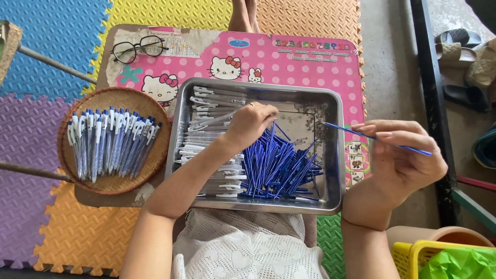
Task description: Assembling ballpoint pens by joining the body, refill, and cap.
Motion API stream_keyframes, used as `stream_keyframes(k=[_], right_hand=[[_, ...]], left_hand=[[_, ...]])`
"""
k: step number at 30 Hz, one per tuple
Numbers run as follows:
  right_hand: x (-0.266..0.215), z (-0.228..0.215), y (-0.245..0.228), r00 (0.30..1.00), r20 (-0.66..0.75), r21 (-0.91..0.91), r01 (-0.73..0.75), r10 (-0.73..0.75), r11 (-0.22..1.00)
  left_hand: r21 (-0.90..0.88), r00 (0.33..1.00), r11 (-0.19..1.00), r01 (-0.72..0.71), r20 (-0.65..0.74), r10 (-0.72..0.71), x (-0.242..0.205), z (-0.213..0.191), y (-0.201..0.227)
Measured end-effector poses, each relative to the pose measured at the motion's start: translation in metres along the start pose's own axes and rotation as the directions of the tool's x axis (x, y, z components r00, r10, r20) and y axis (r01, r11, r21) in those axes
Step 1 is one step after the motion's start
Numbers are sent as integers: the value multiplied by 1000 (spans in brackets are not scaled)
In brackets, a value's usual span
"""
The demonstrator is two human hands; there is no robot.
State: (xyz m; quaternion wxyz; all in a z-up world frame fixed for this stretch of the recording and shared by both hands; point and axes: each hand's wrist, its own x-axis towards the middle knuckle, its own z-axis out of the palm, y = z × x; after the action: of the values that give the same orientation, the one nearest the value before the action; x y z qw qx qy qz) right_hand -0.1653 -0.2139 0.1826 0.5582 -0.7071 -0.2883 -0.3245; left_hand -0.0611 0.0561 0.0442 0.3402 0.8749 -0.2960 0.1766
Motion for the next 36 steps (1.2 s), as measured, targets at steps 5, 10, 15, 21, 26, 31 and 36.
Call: stream_keyframes(k=[5, 10, 15, 21, 26, 31, 36], right_hand=[[-4, -6, 2, 999, 39, -72, -15, 18, 997], [-7, -14, 3, 1000, 17, -74, 9, -8, 997], [-3, -26, -1, 991, -6, -53, 136, -136, 989], [-4, -42, 5, 978, -22, -39, 204, -205, 978], [-4, -41, 2, 980, 26, -58, 198, -196, 979], [-5, -45, 3, 981, 36, -62, 194, -192, 979], [-5, -36, -1, 987, 23, -51, 157, -156, 986]], left_hand=[[-180, 990, 975, 129, 86, -115, 5, 18, -16], [-291, 991, 951, 101, 117, -70, 34, 33, -6], [187, 969, 982, 17, 237, -62, 51, 72, 2], [139, 784, 985, 98, 599, -163, 42, 89, 32], [159, 742, 984, 83, 650, -167, 36, 110, 31], [31, 722, 965, 262, 656, -217, 55, 55, 45], [-20, 831, 977, 211, 531, -168, 55, 46, 31]])
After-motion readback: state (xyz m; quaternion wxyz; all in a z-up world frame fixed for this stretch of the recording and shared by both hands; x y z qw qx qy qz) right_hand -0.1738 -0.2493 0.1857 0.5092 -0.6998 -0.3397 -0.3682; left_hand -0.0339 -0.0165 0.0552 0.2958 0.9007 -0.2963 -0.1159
